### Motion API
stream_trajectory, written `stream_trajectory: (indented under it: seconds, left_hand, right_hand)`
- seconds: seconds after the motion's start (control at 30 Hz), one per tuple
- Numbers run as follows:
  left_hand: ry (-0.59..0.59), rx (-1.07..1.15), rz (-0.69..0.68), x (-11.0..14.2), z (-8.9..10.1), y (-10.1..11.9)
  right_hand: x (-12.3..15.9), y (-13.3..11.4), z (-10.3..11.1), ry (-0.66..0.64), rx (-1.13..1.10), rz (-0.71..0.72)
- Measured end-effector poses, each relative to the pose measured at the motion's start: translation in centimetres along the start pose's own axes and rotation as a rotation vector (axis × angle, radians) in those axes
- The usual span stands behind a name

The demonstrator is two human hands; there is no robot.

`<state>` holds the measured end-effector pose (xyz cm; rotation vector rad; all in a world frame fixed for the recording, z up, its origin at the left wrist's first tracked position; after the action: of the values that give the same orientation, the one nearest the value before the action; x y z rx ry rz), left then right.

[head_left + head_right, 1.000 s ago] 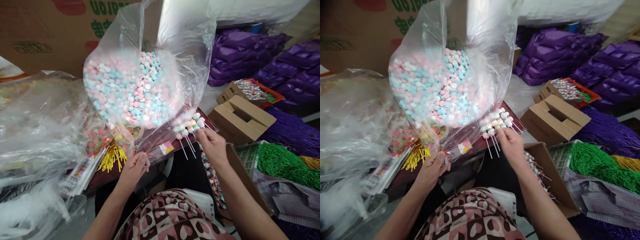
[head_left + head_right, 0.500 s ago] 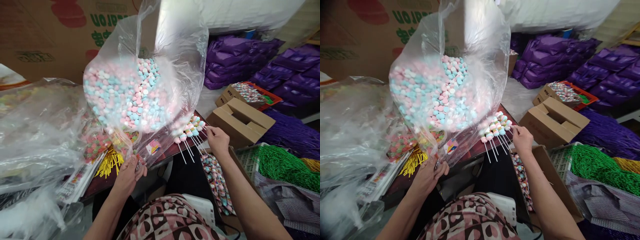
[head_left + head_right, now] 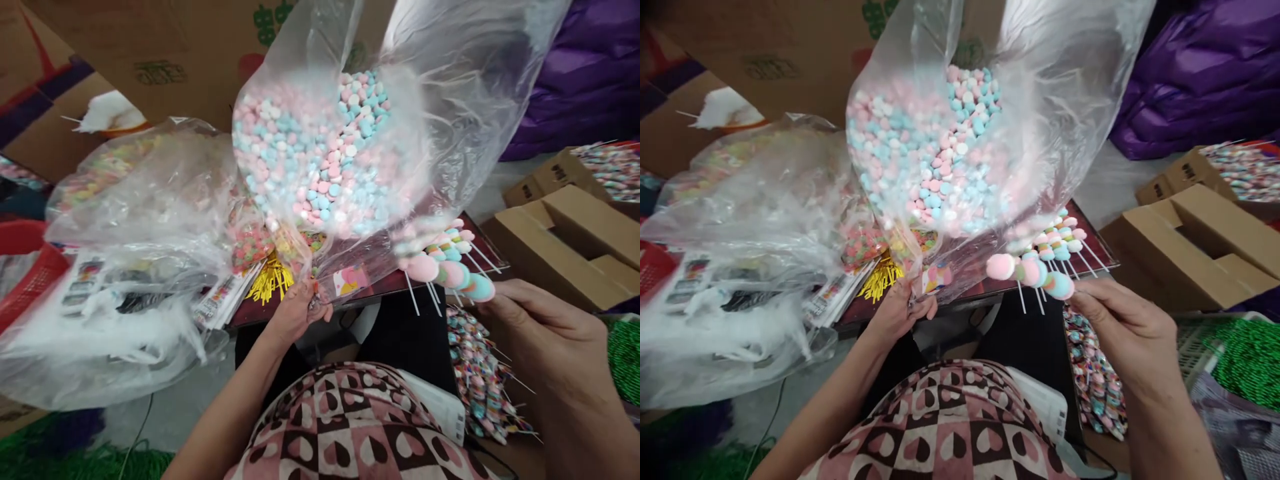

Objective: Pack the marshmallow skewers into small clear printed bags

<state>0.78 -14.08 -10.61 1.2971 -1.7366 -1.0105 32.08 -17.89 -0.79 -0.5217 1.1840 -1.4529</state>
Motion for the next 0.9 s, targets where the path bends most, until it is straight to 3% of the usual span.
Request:
stream_trajectory:
  seconds: [0.13,0.23,0.6,0.9]
  left_hand:
    - [-0.051,-0.065,0.049,0.5,0.0,0.2]
    - [-0.077,-0.093,0.058,0.8,-0.1,0.6]
    - [-0.113,-0.229,0.07,1.2,1.2,-0.1]
    - [-0.166,-0.284,0.067,0.9,0.1,0.9]
  right_hand:
    - [0.3,-2.5,-2.3,-0.111,-0.03,0.074]
    - [0.5,-2.9,-3.1,-0.147,-0.003,0.076]
    - [-0.2,-2.0,-2.8,-0.267,0.094,0.157]
    - [-0.5,-0.2,-2.6,-0.325,0.05,0.099]
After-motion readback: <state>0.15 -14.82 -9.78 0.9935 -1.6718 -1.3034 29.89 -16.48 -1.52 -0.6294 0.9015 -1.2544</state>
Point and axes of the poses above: each hand's wrist, its own x-axis away from the middle knuckle, its own z-axis out of the back of the hand, y = z × x, the point moved 7 cm from there along -x, towards the middle knuckle, and after that the axes turned 4 degrees about -z, right-handed, at the moved point
